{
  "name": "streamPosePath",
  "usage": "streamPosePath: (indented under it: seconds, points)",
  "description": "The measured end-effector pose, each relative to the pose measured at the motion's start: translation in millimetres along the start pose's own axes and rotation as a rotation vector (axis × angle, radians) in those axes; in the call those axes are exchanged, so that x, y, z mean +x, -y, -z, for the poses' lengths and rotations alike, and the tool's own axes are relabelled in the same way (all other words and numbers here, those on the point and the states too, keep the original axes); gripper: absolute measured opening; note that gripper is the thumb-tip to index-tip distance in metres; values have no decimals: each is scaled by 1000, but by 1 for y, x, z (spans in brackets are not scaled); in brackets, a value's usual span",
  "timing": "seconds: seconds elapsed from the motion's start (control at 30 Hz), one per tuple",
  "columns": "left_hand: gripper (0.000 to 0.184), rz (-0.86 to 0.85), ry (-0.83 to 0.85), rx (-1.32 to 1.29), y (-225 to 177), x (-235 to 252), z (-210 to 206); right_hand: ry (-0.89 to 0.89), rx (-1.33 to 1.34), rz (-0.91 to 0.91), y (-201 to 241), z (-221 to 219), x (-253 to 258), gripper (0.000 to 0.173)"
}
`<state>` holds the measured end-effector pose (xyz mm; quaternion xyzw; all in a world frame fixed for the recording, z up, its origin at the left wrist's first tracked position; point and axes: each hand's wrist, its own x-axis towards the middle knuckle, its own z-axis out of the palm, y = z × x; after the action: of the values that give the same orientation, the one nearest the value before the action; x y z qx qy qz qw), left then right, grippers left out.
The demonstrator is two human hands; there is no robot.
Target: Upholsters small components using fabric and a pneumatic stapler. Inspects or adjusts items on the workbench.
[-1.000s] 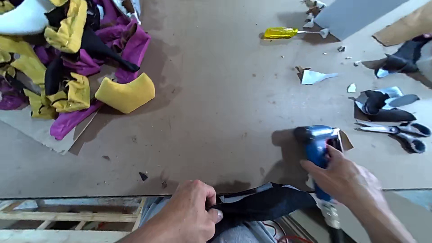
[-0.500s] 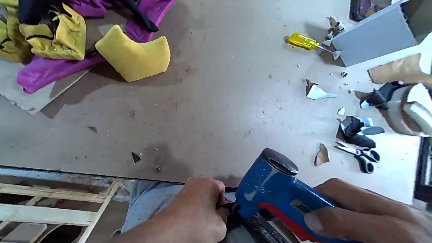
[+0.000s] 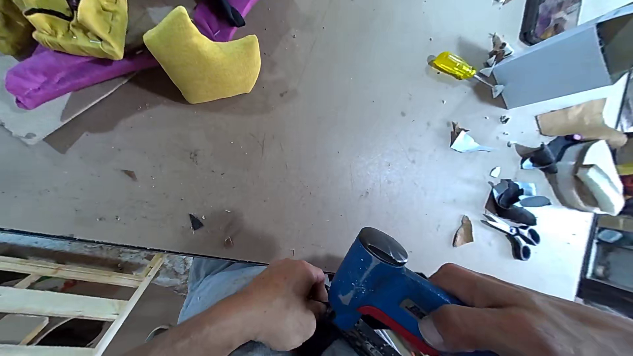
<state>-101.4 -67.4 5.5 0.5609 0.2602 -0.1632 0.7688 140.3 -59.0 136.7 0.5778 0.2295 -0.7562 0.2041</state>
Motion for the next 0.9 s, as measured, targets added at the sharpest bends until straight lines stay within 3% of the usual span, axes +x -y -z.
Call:
streamPosePath:
  seconds: [0.27,0.43,0.53,0.67,0.9]
  points:
    - [11,-49,-15,1,1,1,0,70,30,26,-3,5,5,22]
    - [30,-270,-187,-48,8,0,6,-388,313,125,-26,17,-51,14]
    - [33,-486,-195,-116,14,-6,8,-508,413,162,-48,18,-78,15]
    - [33,-700,-13,-159,16,-11,14,-500,408,148,-70,6,-77,14]
    - [32,-692,125,-36,7,1,5,-302,273,284,-91,-1,-62,17]
